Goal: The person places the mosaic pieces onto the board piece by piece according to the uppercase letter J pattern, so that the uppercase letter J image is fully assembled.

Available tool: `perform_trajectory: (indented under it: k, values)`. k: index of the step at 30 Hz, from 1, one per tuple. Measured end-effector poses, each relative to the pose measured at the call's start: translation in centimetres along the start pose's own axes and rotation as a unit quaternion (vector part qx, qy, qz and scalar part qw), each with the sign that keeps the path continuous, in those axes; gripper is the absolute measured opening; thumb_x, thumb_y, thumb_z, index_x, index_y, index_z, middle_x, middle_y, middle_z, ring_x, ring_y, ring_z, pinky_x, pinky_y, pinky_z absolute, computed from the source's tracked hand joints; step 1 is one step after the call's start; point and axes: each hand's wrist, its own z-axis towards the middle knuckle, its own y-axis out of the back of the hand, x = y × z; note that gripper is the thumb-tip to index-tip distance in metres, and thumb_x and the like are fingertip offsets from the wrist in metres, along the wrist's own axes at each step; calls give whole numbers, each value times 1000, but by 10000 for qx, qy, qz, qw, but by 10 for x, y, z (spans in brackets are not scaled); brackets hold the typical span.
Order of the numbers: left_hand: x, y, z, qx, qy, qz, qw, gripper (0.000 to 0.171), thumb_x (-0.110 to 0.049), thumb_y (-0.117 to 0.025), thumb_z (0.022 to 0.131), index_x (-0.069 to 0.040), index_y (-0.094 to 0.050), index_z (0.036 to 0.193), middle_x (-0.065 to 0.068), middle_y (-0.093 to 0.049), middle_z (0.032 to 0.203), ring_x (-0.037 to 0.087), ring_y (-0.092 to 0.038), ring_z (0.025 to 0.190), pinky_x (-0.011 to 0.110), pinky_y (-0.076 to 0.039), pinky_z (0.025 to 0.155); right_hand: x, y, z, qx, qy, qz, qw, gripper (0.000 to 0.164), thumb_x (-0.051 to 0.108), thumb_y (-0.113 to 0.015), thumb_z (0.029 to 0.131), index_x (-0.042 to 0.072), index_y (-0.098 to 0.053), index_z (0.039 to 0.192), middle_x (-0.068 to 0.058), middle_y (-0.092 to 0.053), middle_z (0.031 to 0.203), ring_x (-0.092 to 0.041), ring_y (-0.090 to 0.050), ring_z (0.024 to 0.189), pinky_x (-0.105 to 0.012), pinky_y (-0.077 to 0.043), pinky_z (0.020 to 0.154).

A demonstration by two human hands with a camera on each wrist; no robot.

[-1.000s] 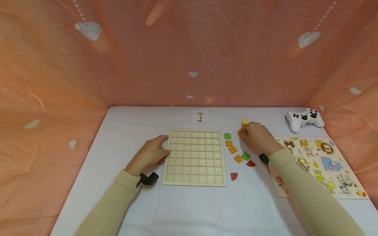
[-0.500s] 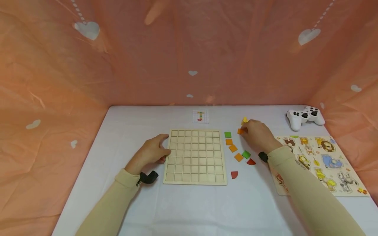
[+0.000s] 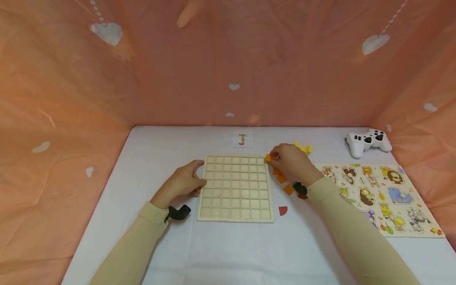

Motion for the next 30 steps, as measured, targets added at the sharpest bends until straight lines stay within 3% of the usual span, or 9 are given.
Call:
perform_trajectory:
  k: [4,12,20,30]
  values:
    - [2,0,-2,-47,-52,41,10000,79,-14,-71,101,-11,-32,169,9,-69,75,17,-69,60,28,-60,60,27,-12,12,105,364,37,9993,26,20,-74,100,3,-79,119,-12,-78,116,-23,-71,93,-40,-62,83]
    - [-2,-3,-2,-62,-57,-24,10000,79,-14,-70,100,-13,-32,169,9,-70,79,17,-70,62,28,-61,61,67,-32,26,367,835,-128,9957,28,25,-79,100,7,-80,121,-9,-78,118,-24,-73,102,-43,-64,90]
    - [-1,-6,-3,-47,-7,-72,10000,79,-14,-71,100,-13,-33,169,9,-69,78,17,-69,62,28,-60,60,88,-49,30,392,1214,-477,9907,18,20,-76,101,10,-82,114,-5,-78,109,-20,-73,96,-40,-64,87]
    - [-3,-3,-6,-37,50,-186,9998,79,-14,-72,99,-16,-34,169,11,-71,83,19,-70,67,29,-61,64,98,-52,33,306,1375,-708,9875,15,20,-77,101,10,-83,111,-6,-75,105,-20,-73,91,-38,-65,82]
